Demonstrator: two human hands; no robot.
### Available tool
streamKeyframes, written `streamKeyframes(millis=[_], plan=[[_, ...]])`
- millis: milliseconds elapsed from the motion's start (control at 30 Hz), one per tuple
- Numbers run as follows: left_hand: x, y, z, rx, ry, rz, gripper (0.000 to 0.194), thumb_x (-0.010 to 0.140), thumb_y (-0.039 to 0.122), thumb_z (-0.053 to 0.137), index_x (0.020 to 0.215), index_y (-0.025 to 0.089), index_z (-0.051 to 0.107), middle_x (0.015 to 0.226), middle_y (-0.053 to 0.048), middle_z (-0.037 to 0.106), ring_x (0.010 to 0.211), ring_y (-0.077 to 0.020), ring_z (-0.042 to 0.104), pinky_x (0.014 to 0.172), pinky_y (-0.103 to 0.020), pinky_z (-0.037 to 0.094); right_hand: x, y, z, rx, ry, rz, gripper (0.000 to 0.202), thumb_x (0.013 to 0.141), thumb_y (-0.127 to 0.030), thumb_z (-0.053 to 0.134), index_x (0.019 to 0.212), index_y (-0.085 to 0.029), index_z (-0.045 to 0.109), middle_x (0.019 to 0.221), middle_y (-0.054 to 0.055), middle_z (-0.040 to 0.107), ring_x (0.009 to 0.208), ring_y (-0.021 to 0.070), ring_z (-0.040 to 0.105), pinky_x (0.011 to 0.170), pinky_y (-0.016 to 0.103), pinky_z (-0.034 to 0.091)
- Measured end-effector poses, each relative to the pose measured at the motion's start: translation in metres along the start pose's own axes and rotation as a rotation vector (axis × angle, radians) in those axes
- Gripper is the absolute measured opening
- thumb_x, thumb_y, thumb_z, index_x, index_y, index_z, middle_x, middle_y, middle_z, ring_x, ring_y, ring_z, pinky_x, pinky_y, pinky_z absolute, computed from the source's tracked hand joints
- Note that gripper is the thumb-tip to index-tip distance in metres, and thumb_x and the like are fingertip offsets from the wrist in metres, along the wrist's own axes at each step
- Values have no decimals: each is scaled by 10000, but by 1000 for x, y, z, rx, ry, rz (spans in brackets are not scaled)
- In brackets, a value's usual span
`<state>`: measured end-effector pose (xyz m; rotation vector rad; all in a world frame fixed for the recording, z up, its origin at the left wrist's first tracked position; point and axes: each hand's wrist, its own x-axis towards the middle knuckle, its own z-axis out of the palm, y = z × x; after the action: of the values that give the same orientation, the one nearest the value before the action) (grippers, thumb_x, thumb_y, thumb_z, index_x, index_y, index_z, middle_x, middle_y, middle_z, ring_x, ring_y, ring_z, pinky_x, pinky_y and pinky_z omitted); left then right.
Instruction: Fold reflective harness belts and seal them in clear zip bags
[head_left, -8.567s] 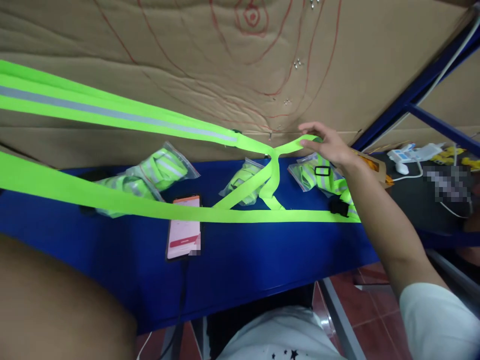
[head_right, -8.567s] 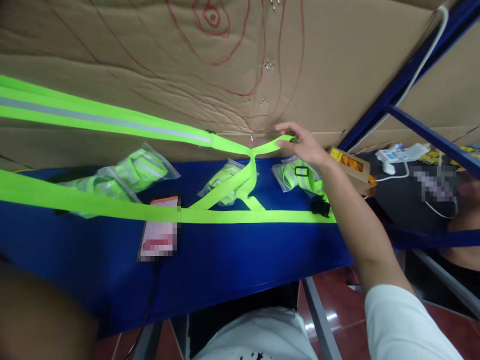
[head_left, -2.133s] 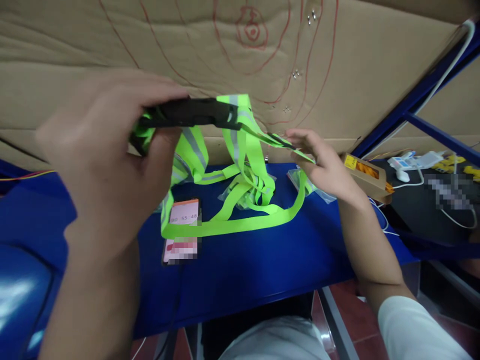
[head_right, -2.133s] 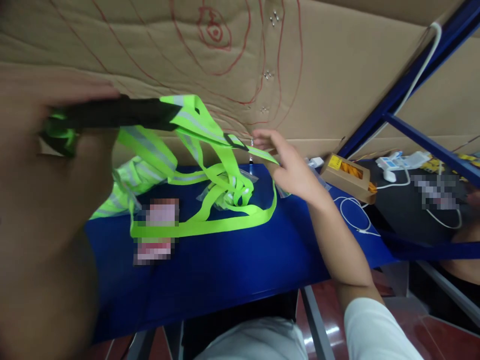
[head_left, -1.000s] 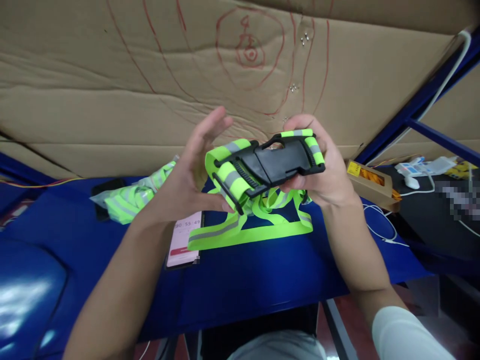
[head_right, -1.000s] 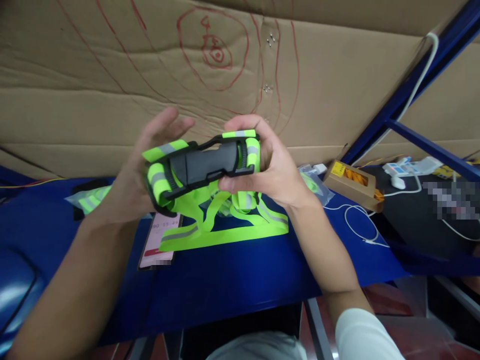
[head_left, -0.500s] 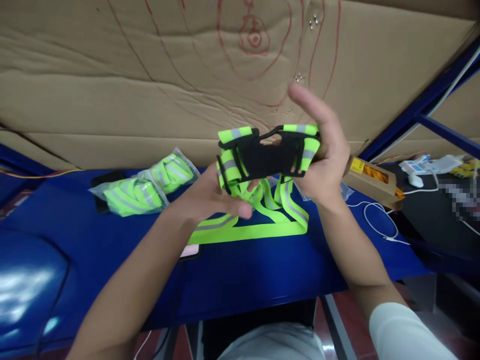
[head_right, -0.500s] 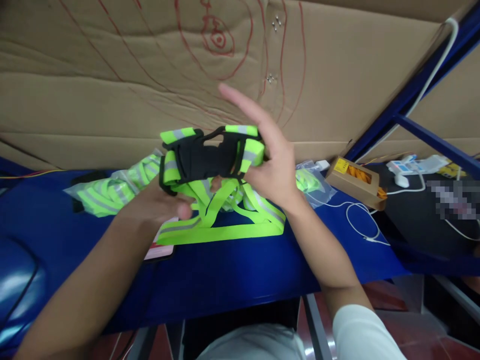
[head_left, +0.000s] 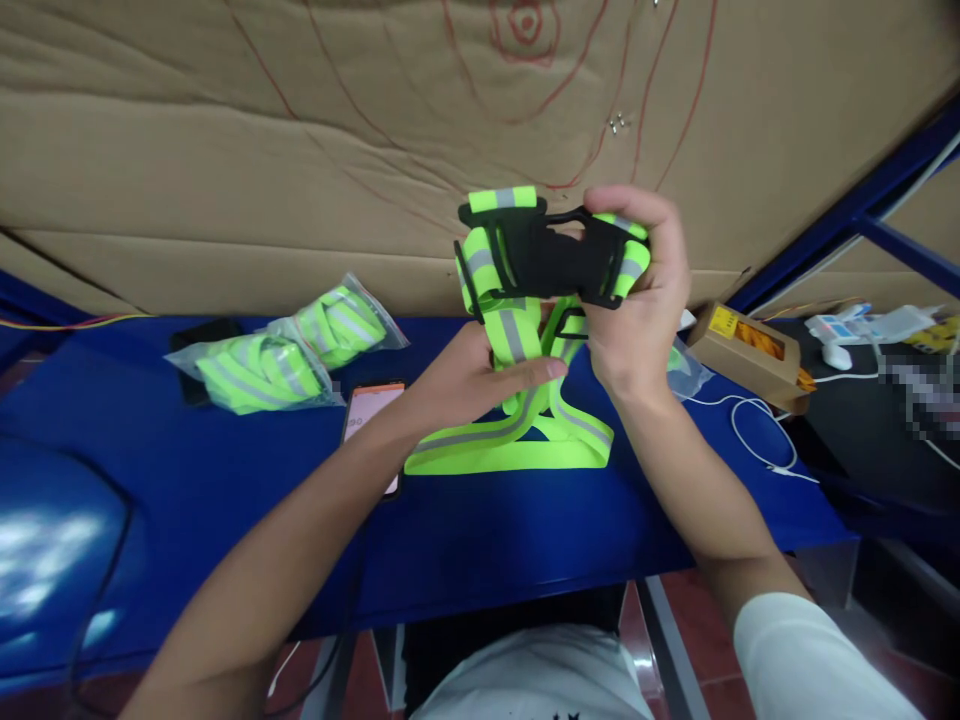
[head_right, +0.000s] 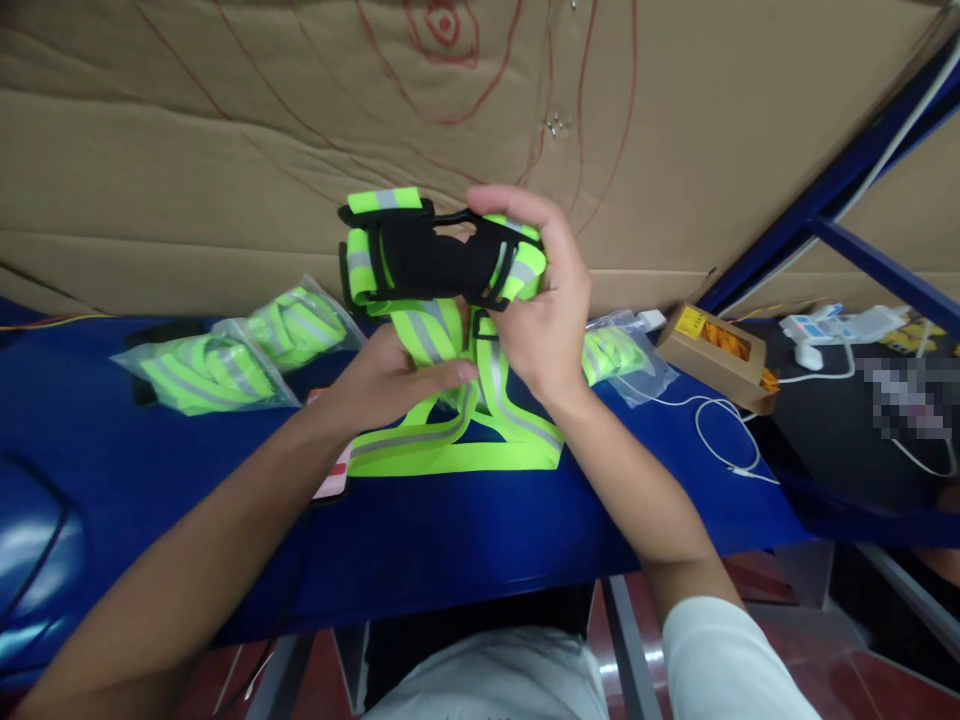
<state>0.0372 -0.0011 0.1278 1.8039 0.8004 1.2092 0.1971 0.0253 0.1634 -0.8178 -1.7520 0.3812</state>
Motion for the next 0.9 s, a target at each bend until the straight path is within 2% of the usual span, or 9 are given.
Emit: streamKeyframes(millis=[67, 100, 167, 267, 367, 433, 600, 733, 900], plan=[[0, -7, 5, -40, 26, -53, 382, 815, 479, 830, 1062, 198, 752, 1087, -46, 782, 1119, -284, 707, 1019, -393, 556, 0, 1, 4, -8, 118, -34, 232, 997, -304, 563, 1230, -306, 563, 1353, 40, 644, 1309, 253, 618, 1169, 444, 507], [0, -10, 7, -66, 76, -76, 367, 809, 450, 839, 1056, 195, 747, 1095, -48, 781, 1127, -282, 706, 1028, -402, 554, 0, 2, 5, -15, 88, -38, 249, 974, -306, 604, 1222, -308, 580, 1352, 37, 648, 1310, 257, 617, 1171, 446, 506], [0, -13, 10, -177, 157, -141, 342, 822, 384, 831, 1085, 189, 732, 1109, -59, 780, 1129, -276, 716, 1022, -414, 568, 4, 6, 4, 0, -58, -13, 388, 921, -350, 693, 1288, -318, 572, 1398, 30, 631, 1358, 268, 585, 1187, 452, 495], [2, -9, 7, -410, 108, -319, 394, 822, 326, 825, 1161, 171, 698, 1027, -76, 791, 978, -291, 775, 872, -438, 641, 10, 18, -3, 141, -306, 139, 593, 902, -539, 713, 1415, -333, 498, 1399, 29, 638, 1343, 270, 605, 1123, 449, 554], [2, -5, 3, -485, 45, -415, 443, 780, 306, 862, 1162, 161, 689, 960, -69, 794, 856, -306, 795, 767, -455, 665, 15, 35, -8, 312, -424, 313, 618, 918, -672, 633, 1400, -306, 507, 1295, 52, 696, 1197, 256, 694, 1005, 432, 621], [2, -5, 1, -523, 35, -443, 400, 765, 291, 875, 1098, 149, 705, 920, -69, 796, 839, -307, 797, 775, -460, 668, 17, 44, -10, 345, -453, 316, 673, 866, -692, 692, 1380, -293, 520, 1300, 63, 700, 1172, 256, 703, 994, 436, 624], [1, -13, 3, -790, -92, -517, 300, 841, 344, 814, 1040, 134, 738, 937, -129, 810, 888, -324, 799, 846, -475, 659, 20, 39, -14, 286, -401, 151, 808, 813, -598, 791, 1489, -351, 424, 1403, 46, 658, 1299, 279, 642, 1064, 478, 591], [-1, -5, 1, -878, -237, -501, 330, 812, 305, 823, 1094, 147, 756, 1107, -158, 799, 1004, -364, 783, 892, -482, 650, 16, 17, -28, 182, -324, 8, 626, 838, -434, 809, 1405, -348, 558, 1400, 16, 656, 1347, 307, 610, 1133, 509, 549], [-3, 14, -6, -859, -322, -320, 679, 746, 731, 768, 1190, 218, 743, 1154, -134, 789, 1113, -421, 741, 923, -538, 631, 4, -9, -41, 35, -233, -79, 265, 958, -345, 672, 1221, -327, 703, 1282, 15, 712, 1278, 314, 658, 1078, 561, 590]])
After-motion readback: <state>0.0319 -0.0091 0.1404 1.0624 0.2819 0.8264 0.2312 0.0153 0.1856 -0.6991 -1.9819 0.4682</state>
